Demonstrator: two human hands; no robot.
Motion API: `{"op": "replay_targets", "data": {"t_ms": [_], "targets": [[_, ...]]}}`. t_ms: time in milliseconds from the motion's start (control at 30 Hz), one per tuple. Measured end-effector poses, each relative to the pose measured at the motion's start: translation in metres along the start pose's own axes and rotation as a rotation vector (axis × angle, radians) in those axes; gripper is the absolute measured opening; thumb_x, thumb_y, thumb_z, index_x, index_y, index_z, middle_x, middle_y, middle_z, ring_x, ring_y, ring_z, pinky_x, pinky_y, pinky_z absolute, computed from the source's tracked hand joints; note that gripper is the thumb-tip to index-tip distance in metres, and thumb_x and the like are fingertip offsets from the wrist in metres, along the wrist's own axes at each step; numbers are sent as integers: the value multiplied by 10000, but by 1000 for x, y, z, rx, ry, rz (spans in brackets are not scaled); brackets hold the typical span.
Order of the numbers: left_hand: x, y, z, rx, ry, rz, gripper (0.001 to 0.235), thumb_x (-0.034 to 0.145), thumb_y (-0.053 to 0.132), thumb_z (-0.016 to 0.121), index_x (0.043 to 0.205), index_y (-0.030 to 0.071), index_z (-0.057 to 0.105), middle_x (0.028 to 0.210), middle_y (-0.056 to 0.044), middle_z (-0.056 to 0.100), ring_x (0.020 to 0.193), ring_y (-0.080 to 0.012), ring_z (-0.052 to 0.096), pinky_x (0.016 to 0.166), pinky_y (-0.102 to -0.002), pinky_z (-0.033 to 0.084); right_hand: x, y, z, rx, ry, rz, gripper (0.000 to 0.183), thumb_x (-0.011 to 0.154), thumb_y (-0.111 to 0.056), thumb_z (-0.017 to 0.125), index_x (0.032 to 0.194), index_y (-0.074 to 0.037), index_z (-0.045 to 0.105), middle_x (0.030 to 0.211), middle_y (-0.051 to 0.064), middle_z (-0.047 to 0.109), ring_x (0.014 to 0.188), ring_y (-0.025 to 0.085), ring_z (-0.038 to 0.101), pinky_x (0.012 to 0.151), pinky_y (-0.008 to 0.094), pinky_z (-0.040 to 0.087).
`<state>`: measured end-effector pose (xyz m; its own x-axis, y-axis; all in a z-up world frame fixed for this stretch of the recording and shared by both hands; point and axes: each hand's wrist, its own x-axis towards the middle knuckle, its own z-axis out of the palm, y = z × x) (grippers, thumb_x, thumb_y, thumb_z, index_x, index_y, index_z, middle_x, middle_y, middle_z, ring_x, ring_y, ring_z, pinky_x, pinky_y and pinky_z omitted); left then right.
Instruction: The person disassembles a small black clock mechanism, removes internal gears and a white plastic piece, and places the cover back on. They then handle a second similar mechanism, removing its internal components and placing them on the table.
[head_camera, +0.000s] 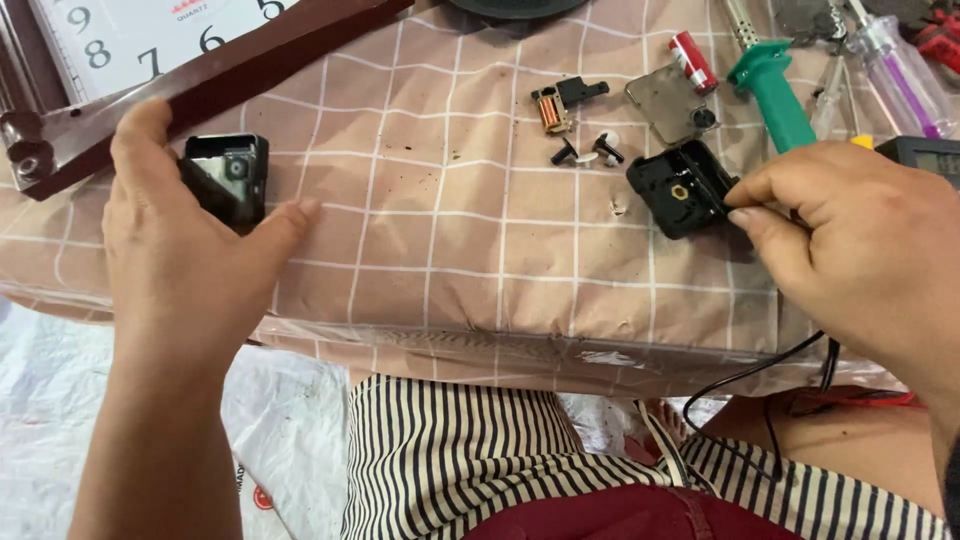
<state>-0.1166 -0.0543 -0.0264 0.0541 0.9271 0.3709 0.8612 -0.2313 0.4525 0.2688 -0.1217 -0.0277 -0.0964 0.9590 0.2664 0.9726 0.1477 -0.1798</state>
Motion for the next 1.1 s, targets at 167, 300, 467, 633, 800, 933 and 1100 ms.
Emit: {"op": "replay_targets", "data": {"t_ms": [167,300,467,633,800,933,1100], "targets": [[-1,-11,7,22,66,2,838,848,-32,793,1503,-101,274,1184,-321,591,987,-409,657,799,-488,542,7,0,-6,-94,-101,56,132,872,-28,732,993,-44,781,1035,56,748,641,236,645,609,367,497],[-2,-7,0,-67,86,81,854,881,-94,793,1505,-6,216,1308,-398,611,1057,-436,700,767,-469,590,18,-7,-17,150,-72,-9,154,890,16,730,1043,35,742,873,131,668,596,227,550,536,336,432],[3,29,7,-121,96,234,935,956,27,898,1543,95,173,1356,-322,665,1150,-398,741,786,-492,640,40,-50,-25,659,-131,35,245,957,84,620,1194,95,679,796,138,654,576,160,538,487,237,411],[-1,87,28,-324,-45,438,935,814,91,933,1505,84,303,1296,-198,690,1193,-358,693,1022,-476,588,68,-99,-9,1583,-431,597,428,994,-176,520,1350,29,642,954,170,711,805,238,703,738,348,637],[-4,86,26,-296,-109,515,982,729,102,898,1519,90,315,1423,-158,669,1251,-323,678,1130,-479,470,62,-99,18,1765,-452,517,431,950,-63,566,1362,62,574,1113,183,703,850,198,686,746,305,600],[9,84,21,-373,-204,495,948,823,287,948,1480,5,326,1500,-223,540,1346,-391,606,1117,-519,523,66,-92,24,1752,-423,600,353,964,-31,573,1302,63,618,1051,165,713,721,145,678,685,228,609],[44,9,-1,-54,-9,417,530,982,26,803,1424,-61,523,1279,-261,666,1064,-380,705,701,-397,619,69,-95,12,1665,-370,635,427,951,-29,530,1376,4,567,1188,179,700,956,242,707,815,337,613]]}}
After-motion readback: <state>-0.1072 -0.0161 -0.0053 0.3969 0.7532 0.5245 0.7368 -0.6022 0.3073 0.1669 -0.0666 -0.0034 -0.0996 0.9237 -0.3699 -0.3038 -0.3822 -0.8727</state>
